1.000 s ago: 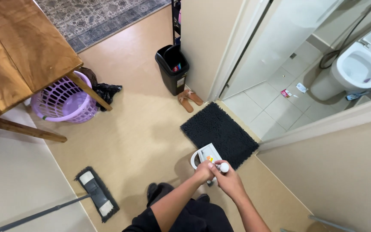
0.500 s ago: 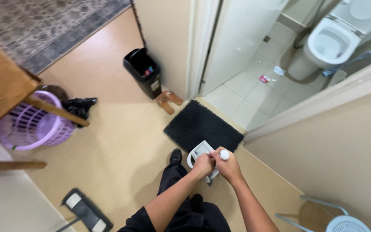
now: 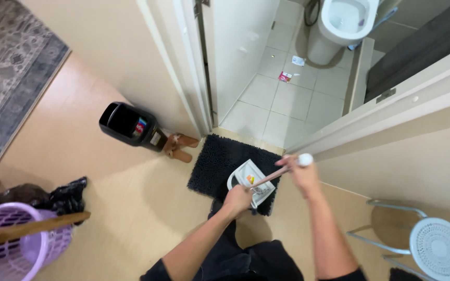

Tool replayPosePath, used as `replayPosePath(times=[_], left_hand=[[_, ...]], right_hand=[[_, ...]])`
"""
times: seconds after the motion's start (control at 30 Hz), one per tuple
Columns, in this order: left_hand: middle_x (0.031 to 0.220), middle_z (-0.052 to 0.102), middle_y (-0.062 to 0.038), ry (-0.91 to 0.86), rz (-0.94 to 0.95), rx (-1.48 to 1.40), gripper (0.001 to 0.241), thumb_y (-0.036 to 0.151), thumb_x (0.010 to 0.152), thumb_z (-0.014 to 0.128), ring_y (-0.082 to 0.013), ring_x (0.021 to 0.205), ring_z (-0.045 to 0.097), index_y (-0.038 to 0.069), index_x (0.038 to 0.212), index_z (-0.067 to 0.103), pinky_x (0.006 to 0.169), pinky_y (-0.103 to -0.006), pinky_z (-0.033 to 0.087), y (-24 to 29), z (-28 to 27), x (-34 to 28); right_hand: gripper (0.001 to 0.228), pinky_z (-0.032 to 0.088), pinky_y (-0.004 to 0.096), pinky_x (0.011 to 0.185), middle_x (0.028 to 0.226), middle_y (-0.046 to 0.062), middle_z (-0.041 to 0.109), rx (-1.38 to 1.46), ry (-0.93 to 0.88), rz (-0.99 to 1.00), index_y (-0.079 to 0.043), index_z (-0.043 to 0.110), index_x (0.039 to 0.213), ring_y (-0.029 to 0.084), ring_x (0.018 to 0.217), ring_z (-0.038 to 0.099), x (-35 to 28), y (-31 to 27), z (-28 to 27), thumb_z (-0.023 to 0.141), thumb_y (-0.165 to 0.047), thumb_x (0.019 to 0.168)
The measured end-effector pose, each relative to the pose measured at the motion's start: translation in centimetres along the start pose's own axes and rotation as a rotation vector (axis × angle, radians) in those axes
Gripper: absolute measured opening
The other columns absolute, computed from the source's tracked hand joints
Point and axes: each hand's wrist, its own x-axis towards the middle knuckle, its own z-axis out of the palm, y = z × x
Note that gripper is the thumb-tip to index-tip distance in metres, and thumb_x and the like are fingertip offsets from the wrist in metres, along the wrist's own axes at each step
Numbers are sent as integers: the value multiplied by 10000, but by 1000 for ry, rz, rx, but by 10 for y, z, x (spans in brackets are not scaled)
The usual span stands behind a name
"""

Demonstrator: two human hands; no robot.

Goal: The person cleans a toilet bowl using a handheld bidet sprayer and a toilet brush. They scrub the inside of the bowl and rinse it with water. Afterwards, they sweep the bathroom floor with a broom and dustpan, collecting small debris.

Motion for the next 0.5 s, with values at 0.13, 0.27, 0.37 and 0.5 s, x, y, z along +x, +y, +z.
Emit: replayPosePath(times=[0.13, 0.27, 0.37, 0.5], left_hand=[[1004, 743, -217, -26, 37, 11, 328, 328, 921, 588, -386, 1003, 728, 73, 1007, 776, 889, -458, 566, 10, -50, 30], [1029, 732, -238, -21, 65, 26, 346, 324, 939, 566, -404, 1026, 711, 56, 1038, 762, 890, -461, 565, 46, -77, 46], [1037, 738, -234, -24, 78, 21, 359, 324, 949, 547, -399, 1033, 712, 54, 1050, 761, 897, -452, 560, 64, -80, 69], [1060, 748, -220, -13, 37, -15, 401, 385, 942, 606, -369, 1054, 722, 46, 1098, 751, 922, -423, 549, 118, -93, 86]], right_hand=[[237, 484, 336, 753, 986, 84, 790, 17, 45, 58, -42, 656, 891, 137, 852, 628, 33, -56, -57, 667, -243, 1016], [279, 539, 297, 826, 1116, 35, 765, 60, 117, 7, -56, 628, 917, 104, 984, 676, 41, -112, -67, 614, -311, 1029], [338, 531, 315, 822, 1057, 89, 740, -250, 189, 160, -77, 668, 1066, 164, 956, 675, 48, -153, -62, 572, -401, 1049], [478, 562, 345, 711, 986, 119, 726, -70, 155, 398, -64, 631, 1224, 247, 828, 683, 89, -138, -74, 550, -479, 1001]])
